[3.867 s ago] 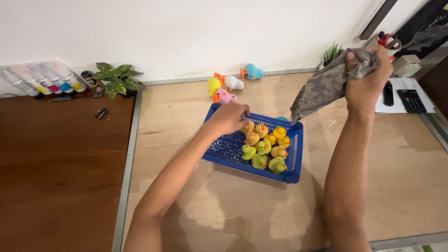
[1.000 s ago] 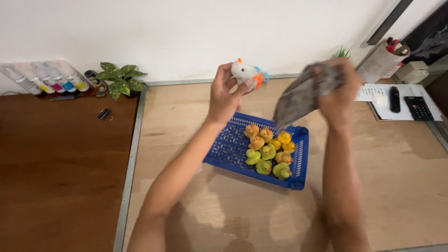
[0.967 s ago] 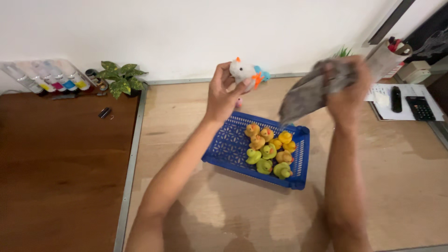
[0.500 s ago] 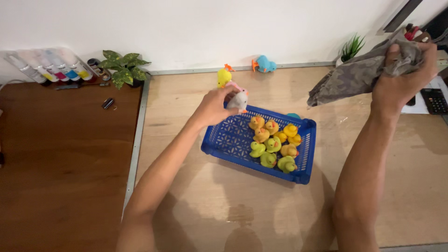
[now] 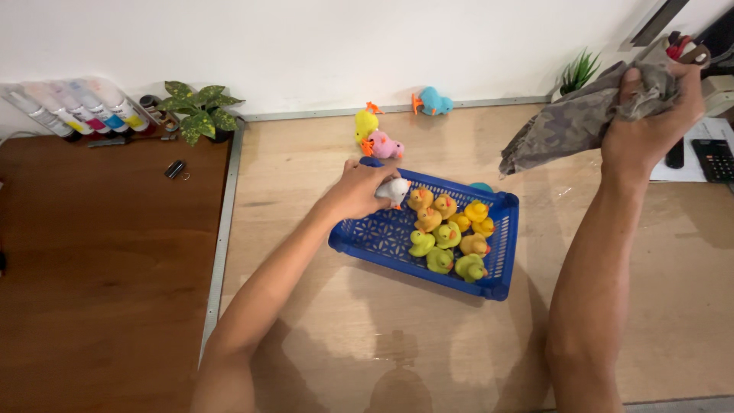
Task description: The person wipes small rubber toys with a cloth, handling them one at a time and placing them into a blue plastic basket.
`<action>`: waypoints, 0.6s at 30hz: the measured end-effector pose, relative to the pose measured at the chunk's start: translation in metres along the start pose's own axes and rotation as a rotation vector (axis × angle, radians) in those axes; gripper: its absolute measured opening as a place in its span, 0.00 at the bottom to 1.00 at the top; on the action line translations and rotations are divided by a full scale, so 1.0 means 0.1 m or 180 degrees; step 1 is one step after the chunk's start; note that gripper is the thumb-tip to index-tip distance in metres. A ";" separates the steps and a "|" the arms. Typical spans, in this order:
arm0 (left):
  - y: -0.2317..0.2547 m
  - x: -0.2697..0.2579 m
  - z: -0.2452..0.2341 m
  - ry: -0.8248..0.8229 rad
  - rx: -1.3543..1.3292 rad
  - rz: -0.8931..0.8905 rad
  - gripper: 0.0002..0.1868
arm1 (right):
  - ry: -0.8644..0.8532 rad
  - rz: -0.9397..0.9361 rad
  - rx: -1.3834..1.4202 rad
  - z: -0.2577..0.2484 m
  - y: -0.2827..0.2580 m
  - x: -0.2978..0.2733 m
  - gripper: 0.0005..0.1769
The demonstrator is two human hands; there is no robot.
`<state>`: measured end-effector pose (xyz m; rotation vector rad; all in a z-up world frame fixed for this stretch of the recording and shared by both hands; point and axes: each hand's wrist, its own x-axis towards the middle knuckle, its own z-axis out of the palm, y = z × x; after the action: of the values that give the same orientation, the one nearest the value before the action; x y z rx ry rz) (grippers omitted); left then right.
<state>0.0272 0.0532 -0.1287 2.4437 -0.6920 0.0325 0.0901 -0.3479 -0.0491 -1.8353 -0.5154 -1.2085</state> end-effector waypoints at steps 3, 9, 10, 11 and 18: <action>-0.03 0.00 0.04 -0.0108 0.0183 -0.0152 0.25 | -0.0001 -0.0073 -0.0021 0.00 -0.03 0.02 0.08; -0.05 -0.01 0.06 0.0140 0.0241 0.0122 0.29 | -0.0029 0.0066 0.0147 0.03 -0.15 0.06 0.10; -0.04 0.00 0.05 0.0099 0.0223 0.0023 0.29 | -0.0019 0.0118 0.0167 0.03 -0.16 0.06 0.11; -0.04 0.00 0.03 0.0059 0.0205 -0.0075 0.29 | -0.0011 0.0132 0.0138 0.03 -0.17 0.06 0.12; -0.23 0.18 -0.12 0.0413 -0.0357 -0.0002 0.25 | 0.0028 0.0104 -0.0070 0.03 -0.03 0.01 0.09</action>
<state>0.0556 0.0670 -0.1275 2.3115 -0.6190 0.1468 0.0897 -0.3442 -0.0476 -1.8493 -0.4672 -1.2043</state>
